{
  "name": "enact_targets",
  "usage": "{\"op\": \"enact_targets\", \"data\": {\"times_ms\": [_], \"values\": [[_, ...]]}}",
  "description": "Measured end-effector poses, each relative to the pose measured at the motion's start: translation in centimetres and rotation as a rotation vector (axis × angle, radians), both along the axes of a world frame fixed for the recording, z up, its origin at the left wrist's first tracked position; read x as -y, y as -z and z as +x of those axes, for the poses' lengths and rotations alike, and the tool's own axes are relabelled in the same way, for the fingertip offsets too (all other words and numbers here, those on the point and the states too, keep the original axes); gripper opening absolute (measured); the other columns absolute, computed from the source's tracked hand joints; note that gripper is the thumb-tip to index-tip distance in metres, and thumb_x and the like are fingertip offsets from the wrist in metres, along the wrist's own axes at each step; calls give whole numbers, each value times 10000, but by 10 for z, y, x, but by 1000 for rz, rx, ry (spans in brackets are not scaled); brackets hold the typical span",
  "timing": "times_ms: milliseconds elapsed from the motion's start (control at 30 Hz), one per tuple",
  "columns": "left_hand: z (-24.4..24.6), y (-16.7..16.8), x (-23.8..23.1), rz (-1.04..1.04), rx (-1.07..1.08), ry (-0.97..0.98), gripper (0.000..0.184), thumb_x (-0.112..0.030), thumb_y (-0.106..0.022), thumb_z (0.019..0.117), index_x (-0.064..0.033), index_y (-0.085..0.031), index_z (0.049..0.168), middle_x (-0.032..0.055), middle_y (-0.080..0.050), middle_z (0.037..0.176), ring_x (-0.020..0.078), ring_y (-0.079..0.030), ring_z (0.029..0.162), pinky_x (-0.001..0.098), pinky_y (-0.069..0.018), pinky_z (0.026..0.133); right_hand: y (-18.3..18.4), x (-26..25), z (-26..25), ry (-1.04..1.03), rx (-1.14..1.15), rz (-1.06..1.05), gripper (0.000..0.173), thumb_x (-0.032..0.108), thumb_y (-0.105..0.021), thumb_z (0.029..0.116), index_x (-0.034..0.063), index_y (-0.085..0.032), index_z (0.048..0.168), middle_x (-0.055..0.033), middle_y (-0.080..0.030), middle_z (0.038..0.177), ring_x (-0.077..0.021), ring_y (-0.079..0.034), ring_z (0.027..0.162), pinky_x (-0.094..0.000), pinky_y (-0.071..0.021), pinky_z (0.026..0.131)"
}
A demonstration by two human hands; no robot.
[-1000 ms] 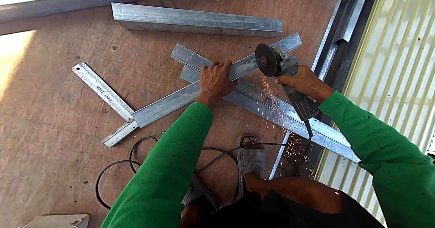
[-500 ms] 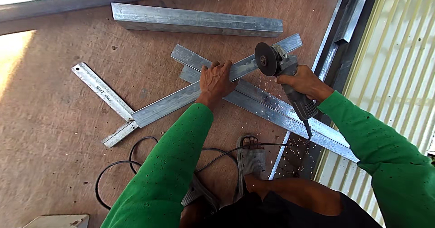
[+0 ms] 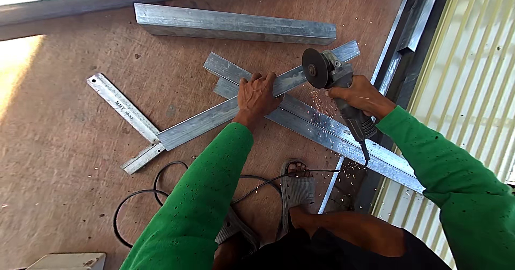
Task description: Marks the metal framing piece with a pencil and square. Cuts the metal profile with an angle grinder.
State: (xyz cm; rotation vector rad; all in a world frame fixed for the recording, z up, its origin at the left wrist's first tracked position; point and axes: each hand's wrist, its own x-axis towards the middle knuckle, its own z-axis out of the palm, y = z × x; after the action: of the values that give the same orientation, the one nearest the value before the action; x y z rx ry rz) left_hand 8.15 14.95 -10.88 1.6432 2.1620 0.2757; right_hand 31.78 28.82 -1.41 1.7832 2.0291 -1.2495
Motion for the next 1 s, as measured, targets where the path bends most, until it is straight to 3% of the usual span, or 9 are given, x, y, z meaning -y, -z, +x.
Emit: {"op": "enact_targets", "data": {"times_ms": [1000], "values": [[0,-2,-1,-28,10,0,516,-512,-712,863,-132,-635,1204,111,-721,1126,334,-641,1158,556,-472,863,-1,-4,-9,23,13,-10,434,404,-828,806,71,-668,1033,-95,-704,830,-206,-699,697,-441,-596,664]]}}
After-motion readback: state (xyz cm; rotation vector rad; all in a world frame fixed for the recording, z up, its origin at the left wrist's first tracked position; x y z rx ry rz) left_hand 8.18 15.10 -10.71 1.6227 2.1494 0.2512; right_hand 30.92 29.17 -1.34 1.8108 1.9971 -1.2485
